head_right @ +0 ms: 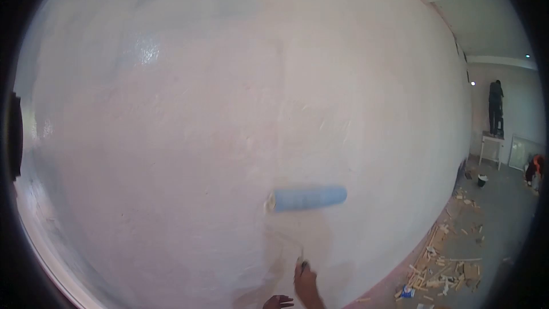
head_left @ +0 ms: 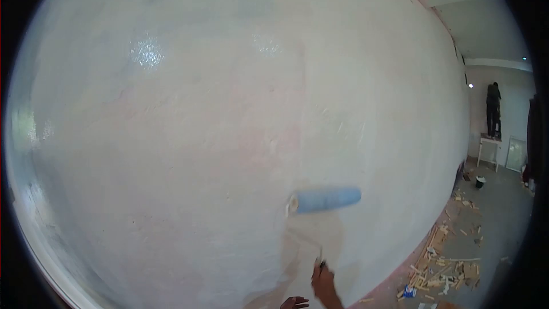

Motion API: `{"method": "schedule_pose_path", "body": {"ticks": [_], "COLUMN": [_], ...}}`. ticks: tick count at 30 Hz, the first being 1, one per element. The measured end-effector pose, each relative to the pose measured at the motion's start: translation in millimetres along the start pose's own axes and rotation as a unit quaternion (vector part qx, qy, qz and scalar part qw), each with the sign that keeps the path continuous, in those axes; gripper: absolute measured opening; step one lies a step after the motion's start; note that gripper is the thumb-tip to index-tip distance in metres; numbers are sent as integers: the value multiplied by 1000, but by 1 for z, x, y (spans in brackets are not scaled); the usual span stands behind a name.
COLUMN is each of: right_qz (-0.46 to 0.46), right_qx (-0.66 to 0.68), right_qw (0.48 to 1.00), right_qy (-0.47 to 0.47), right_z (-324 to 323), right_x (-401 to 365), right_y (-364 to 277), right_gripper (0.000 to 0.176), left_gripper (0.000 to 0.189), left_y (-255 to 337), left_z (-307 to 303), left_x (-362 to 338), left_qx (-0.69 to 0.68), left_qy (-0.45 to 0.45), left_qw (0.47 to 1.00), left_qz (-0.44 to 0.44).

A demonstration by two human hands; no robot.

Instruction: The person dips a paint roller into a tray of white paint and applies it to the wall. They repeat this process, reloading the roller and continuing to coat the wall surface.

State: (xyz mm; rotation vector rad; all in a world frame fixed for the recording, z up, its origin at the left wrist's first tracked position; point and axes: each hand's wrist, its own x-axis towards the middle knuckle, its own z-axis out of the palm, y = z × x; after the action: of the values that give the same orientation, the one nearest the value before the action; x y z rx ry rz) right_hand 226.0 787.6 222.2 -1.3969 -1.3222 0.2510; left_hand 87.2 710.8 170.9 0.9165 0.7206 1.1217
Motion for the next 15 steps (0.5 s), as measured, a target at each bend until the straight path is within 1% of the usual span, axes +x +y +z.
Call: {"method": "schedule_pose_path", "body": {"ticks": [1, 2, 4, 5, 6, 7, 9, 13, 15], "right_qz": [-40, -29, 5, -20, -44, -72, -26, -71, -98], "right_qx": [-44, -12, 53, 56, 56, 54, -58, -113, -115], "right_qw": [998, 999, 997, 997, 996, 994, 992, 985, 984], "right_qy": [7, -10, -52, -54, -57, -59, -106, -111, -95], "right_z": [-2, -11, -32, -43, -57, -73, -90, -149, -167], "right_x": [-9, -11, -17, -14, -4, 13, 53, 120, 147], "right_y": [2, -4, -13, -18, -24, -31, -40, -113, -145], "right_gripper": [30, 32, 35, 36, 37, 38, 32, 33, 33], "left_gripper": [41, 41, 41, 41, 41, 40, 39, 36, 35], "left_y": [-6, -11, -28, -40, -44, -38, -16, -29, -40], "left_z": [7, 13, 30, 38, 53, 65, 89, 96, 88], "left_x": [13, 24, 58, 66, 67, 65, 63, 74, 78], "left_qx": [-12, -24, -18, -15, 1, -16, -52, -66, -73], "left_qy": [-5, -8, 28, 50, 61, 32, -31, 37, 58], "left_qw": [1000, 1000, 999, 998, 998, 999, 998, 997, 995], "left_qz": [2, 0, -27, -46, -16, -12, 4, -26, -25]}}
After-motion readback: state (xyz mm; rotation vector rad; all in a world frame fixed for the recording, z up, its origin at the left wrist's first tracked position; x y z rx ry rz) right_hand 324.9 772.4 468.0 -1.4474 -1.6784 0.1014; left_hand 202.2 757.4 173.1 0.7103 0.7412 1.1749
